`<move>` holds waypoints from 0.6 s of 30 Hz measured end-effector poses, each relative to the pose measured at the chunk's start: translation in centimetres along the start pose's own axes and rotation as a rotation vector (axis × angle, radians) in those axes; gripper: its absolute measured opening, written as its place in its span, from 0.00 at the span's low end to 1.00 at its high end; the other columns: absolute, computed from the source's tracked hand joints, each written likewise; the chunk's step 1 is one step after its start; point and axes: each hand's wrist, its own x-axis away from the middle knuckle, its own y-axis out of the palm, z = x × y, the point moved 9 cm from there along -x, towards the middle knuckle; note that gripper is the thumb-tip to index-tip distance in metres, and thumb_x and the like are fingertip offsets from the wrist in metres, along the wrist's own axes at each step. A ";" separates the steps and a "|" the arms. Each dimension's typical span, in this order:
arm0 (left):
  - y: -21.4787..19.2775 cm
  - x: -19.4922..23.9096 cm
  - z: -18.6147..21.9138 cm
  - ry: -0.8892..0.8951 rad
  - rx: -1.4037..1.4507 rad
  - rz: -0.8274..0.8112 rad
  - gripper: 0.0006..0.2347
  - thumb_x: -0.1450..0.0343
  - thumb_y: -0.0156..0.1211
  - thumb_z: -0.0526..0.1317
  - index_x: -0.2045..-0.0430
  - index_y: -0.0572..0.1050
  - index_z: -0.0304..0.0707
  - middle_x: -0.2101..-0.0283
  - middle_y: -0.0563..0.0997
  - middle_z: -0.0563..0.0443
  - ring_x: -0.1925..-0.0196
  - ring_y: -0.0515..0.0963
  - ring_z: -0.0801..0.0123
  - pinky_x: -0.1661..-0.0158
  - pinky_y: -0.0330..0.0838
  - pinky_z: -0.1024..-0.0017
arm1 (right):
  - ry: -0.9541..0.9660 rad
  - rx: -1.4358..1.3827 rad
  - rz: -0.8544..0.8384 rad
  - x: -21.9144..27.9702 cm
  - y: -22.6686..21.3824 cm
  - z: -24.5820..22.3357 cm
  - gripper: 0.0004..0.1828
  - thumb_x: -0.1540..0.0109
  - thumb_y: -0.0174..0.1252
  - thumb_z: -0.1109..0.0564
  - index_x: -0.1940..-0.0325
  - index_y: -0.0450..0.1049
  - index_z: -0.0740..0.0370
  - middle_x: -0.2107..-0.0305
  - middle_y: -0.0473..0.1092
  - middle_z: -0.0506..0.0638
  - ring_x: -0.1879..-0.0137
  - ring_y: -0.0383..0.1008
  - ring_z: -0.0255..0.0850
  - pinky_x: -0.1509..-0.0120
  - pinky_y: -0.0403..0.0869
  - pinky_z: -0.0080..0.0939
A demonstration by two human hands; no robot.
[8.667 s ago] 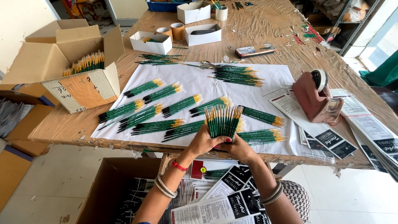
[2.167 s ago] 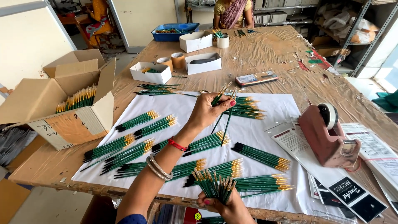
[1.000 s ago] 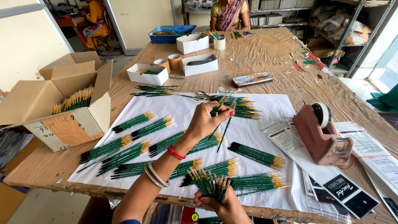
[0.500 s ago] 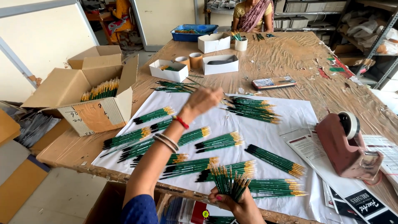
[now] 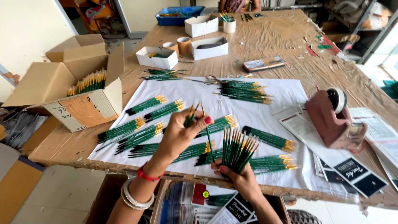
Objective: Sorting and inspecting green-handled paintbrushes on a workbench.
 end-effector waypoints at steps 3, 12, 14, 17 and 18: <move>1.8 3.6 -4.8 0.027 0.057 0.045 0.09 0.26 0.68 0.40 0.70 0.82 0.31 0.75 0.73 0.63 0.73 0.64 0.85 0.72 0.60 0.78 | -0.021 0.033 -0.011 -0.4 -0.3 0.1 0.10 0.36 0.56 0.67 0.51 0.76 0.71 0.59 0.80 0.56 0.52 0.81 0.42 0.45 0.80 0.42; 3.2 6.8 -4.4 0.022 0.106 0.279 0.09 0.29 0.68 0.39 0.64 0.81 0.31 0.75 0.79 0.62 0.80 0.61 0.87 0.77 0.56 0.82 | 0.007 -0.038 -0.163 0.3 1.4 -0.5 0.12 0.36 0.55 0.68 0.49 0.75 0.73 0.60 0.79 0.57 0.54 0.81 0.42 0.47 0.81 0.43; 3.3 7.0 -4.4 0.020 0.152 0.278 0.10 0.30 0.69 0.39 0.64 0.78 0.30 0.73 0.77 0.63 0.78 0.61 0.88 0.76 0.57 0.83 | 0.006 -0.031 -0.159 0.3 1.4 -0.5 0.11 0.36 0.56 0.69 0.49 0.74 0.73 0.60 0.79 0.57 0.54 0.81 0.42 0.47 0.81 0.43; 3.6 7.2 -5.7 -0.005 0.161 0.245 0.09 0.30 0.70 0.39 0.66 0.77 0.30 0.74 0.75 0.63 0.77 0.61 0.88 0.76 0.55 0.83 | 0.002 -0.001 -0.156 0.3 1.5 -0.6 0.11 0.36 0.56 0.69 0.49 0.74 0.74 0.60 0.79 0.56 0.54 0.81 0.42 0.47 0.82 0.43; 3.9 7.2 -6.5 -0.032 0.123 0.211 0.08 0.29 0.70 0.38 0.68 0.80 0.30 0.77 0.75 0.61 0.79 0.60 0.88 0.77 0.53 0.83 | 0.002 0.020 -0.157 0.4 1.5 -0.6 0.11 0.36 0.57 0.70 0.49 0.75 0.74 0.60 0.79 0.56 0.54 0.81 0.42 0.47 0.82 0.42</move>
